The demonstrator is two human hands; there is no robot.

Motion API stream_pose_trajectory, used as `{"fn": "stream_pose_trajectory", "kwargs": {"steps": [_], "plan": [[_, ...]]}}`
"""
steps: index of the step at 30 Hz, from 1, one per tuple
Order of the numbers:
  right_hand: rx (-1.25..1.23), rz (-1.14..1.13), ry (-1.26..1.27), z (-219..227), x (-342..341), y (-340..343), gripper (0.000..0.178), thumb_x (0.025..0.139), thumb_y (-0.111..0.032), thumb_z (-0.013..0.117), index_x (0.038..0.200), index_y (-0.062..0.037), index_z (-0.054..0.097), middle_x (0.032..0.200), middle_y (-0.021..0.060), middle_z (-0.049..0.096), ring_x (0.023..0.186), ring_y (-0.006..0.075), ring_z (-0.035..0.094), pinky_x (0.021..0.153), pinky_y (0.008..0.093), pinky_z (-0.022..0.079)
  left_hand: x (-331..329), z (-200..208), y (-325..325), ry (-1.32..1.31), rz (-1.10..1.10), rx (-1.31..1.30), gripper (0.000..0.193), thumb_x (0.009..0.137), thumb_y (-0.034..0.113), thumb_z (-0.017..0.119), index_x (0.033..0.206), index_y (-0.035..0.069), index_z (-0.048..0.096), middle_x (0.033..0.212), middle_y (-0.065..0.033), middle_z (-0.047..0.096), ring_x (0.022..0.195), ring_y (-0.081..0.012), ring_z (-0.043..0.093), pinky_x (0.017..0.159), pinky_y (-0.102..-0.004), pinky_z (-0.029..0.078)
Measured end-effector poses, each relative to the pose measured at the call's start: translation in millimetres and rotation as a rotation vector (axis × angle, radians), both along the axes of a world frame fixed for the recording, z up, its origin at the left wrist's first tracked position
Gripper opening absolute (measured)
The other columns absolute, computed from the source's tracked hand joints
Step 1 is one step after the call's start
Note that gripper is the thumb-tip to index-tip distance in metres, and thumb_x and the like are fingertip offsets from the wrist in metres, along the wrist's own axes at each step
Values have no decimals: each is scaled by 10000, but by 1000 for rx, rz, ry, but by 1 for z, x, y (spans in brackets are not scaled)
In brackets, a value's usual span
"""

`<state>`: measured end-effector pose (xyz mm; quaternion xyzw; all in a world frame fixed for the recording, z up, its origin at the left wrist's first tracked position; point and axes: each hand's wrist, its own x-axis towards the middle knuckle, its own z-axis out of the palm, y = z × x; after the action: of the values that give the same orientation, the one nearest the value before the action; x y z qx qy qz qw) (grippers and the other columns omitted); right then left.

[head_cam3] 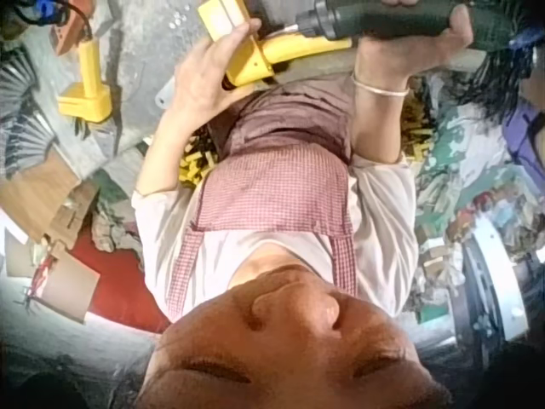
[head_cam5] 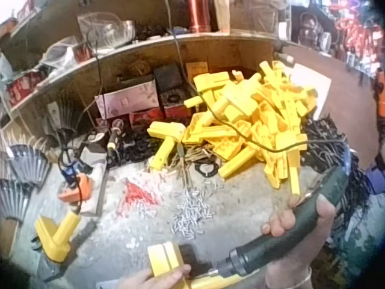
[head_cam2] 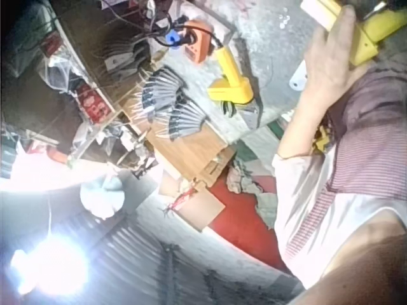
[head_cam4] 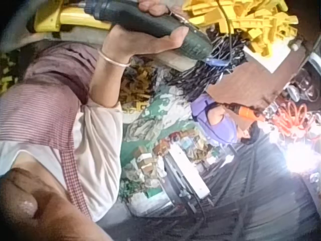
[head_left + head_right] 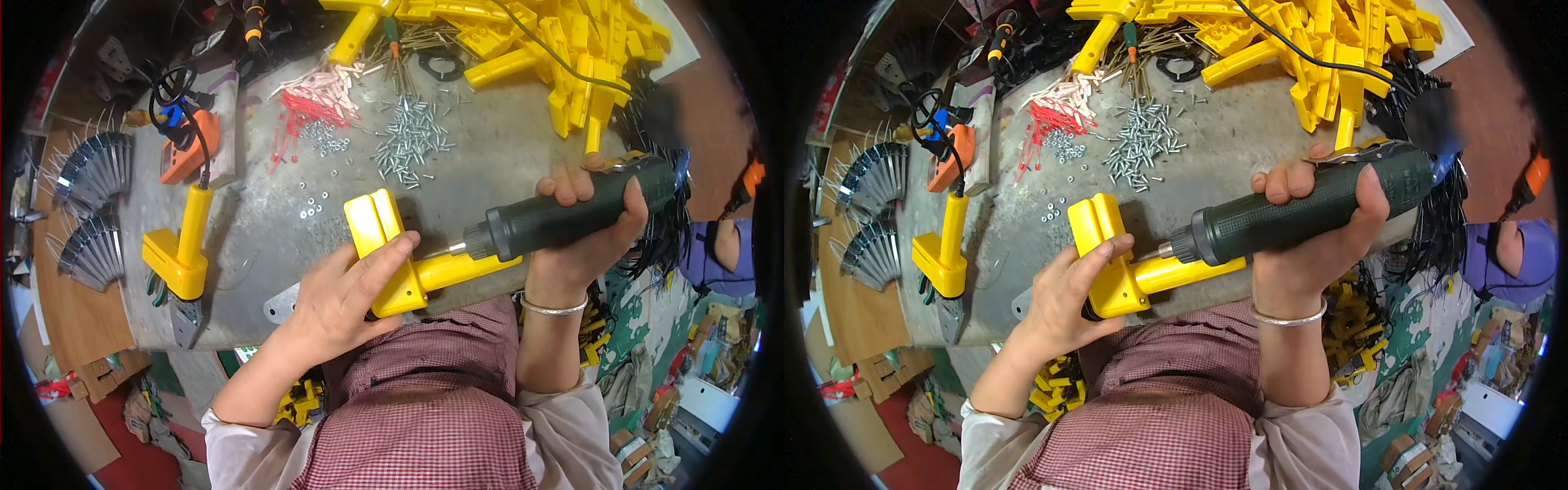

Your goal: Assembling yellow plastic housings and metal components, including soldering wires and securing with screws.

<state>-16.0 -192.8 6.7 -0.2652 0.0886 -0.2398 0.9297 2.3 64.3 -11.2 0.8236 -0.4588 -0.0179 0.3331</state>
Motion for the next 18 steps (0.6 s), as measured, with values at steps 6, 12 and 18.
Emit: {"fn": "stream_pose_trajectory", "kwargs": {"steps": [6,12,18], "plan": [[92,21,48,-8,3,2,436,857,-484,517,969,-65,548,687,23,515,638,177,512,753,356,429,-1,0,2,-44,-13,-5,1075,497,140,841,1440,98,327,1401,-83,494,816,-289,577,701,-372,513],[86,16,6,-7,1,6,424,886,-440,519,1041,-47,547,723,35,511,683,164,499,767,340,426,2,15,6,9,84,-88,939,514,152,835,1362,81,439,1372,-155,500,940,-343,608,766,-391,512],[44,-8,44,-11,0,9,403,914,-402,501,1072,-31,500,729,29,478,697,160,490,795,346,434,32,9,45,-352,421,326,260,655,42,671,914,33,650,864,-76,610,838,-258,606,697,-360,510]]}}
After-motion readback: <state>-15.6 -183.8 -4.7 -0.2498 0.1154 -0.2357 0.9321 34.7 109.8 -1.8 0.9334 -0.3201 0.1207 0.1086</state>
